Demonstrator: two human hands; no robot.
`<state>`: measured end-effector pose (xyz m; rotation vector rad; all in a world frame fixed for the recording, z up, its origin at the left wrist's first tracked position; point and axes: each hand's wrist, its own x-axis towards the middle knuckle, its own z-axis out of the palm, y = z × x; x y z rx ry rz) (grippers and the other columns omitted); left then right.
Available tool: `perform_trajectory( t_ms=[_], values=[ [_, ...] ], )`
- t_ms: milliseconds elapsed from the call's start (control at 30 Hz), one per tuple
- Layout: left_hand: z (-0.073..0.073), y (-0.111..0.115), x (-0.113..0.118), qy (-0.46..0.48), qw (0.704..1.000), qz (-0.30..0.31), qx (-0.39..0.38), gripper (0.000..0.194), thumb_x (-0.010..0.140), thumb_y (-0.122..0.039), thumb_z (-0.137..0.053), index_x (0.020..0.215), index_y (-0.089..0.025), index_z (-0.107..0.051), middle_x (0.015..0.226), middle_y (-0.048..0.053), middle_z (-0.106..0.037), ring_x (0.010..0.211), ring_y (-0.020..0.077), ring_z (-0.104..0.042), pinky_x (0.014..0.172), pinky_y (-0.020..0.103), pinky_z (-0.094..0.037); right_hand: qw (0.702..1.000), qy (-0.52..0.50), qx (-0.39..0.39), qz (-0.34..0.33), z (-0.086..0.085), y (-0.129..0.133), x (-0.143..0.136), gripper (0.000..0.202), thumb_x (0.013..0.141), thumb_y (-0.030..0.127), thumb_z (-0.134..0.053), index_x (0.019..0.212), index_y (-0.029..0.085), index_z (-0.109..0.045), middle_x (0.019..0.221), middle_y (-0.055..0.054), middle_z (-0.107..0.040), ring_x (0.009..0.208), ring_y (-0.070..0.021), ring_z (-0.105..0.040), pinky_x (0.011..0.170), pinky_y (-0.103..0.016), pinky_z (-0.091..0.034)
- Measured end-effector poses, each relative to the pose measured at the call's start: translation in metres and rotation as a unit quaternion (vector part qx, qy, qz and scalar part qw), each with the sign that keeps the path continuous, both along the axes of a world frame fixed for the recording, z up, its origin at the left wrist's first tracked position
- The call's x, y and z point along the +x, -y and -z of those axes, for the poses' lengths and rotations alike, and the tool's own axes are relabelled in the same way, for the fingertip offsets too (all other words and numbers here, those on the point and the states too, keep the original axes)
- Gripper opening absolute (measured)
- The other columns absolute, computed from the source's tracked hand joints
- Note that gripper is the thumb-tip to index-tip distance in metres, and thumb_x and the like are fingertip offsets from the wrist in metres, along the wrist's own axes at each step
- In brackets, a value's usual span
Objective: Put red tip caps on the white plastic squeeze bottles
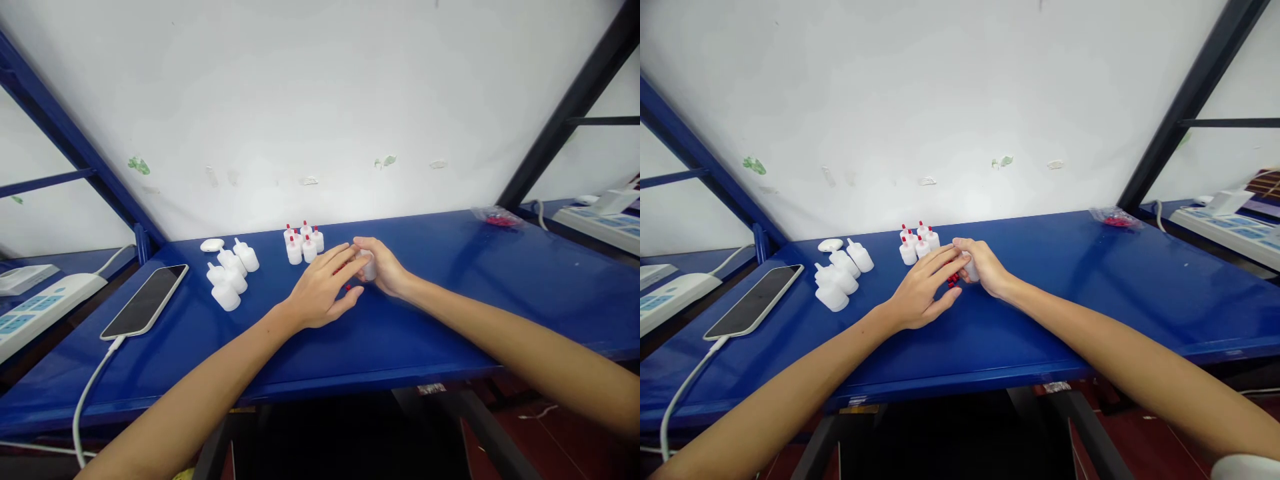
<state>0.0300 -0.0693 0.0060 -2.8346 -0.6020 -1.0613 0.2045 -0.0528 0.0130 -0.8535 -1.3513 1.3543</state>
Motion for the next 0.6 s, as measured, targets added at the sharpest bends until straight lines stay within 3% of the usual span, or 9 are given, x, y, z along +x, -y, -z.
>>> perform_trajectory(
  t_ms=[133,333,467,533,600],
  values=[
    [-0.001,0.002,0.000,-0.033,0.999,0.004,-0.012,0.056,0.096,-0.031,-0.050,0.149,-0.022,-0.036,0.154,0.015,-0.037,0.146,0.0318,-0.031,0.116,0.051,-0.036,0.999,0.003,0.038,0.010,-0.001,0.000,0.001,0.045,0.086,0.050,-0.050,0.052,0.021,-0.047,0.039,0.003,-0.041,0.036,-0.0108,-0.036,0.036,-0.025,-0.027],
    [-0.002,0.004,0.000,-0.021,0.999,0.034,-0.027,0.056,0.095,-0.031,-0.051,0.148,-0.019,-0.036,0.153,0.016,-0.038,0.146,0.0301,-0.031,0.119,0.050,-0.033,0.990,0.082,0.110,0.011,-0.002,0.004,0.004,0.048,0.089,0.052,-0.048,0.053,0.020,-0.047,0.041,0.003,-0.041,0.038,-0.0101,-0.036,0.039,-0.025,-0.029],
    [-0.002,-0.001,-0.003,0.082,0.994,0.030,-0.069,0.041,0.096,-0.027,-0.049,0.136,-0.019,-0.052,0.140,0.013,-0.055,0.132,0.0255,-0.050,0.112,0.045,-0.041,0.983,0.136,0.121,-0.025,-0.004,0.006,0.005,0.053,0.093,0.058,-0.038,0.059,0.019,-0.048,0.048,0.002,-0.046,0.043,-0.0102,-0.040,0.043,-0.025,-0.031],
    [-0.004,-0.004,-0.006,0.168,0.981,-0.006,-0.093,0.032,0.097,-0.026,-0.046,0.124,-0.020,-0.062,0.126,0.010,-0.066,0.119,0.0226,-0.060,0.104,0.041,-0.047,0.979,0.158,0.119,-0.047,-0.005,0.006,0.006,0.042,0.091,0.054,-0.045,0.069,0.018,-0.052,0.055,0.003,-0.048,0.047,-0.0106,-0.042,0.046,-0.025,-0.032],
    [-0.008,-0.009,-0.010,0.230,0.965,-0.072,-0.104,0.027,0.097,-0.027,-0.046,0.112,-0.021,-0.069,0.113,0.007,-0.072,0.107,0.0212,-0.065,0.097,0.038,-0.047,0.971,0.195,0.131,-0.052,-0.005,0.003,0.007,0.022,0.084,0.040,-0.058,0.078,0.019,-0.052,0.062,0.004,-0.050,0.054,-0.0108,-0.044,0.050,-0.024,-0.034]
  ],
)
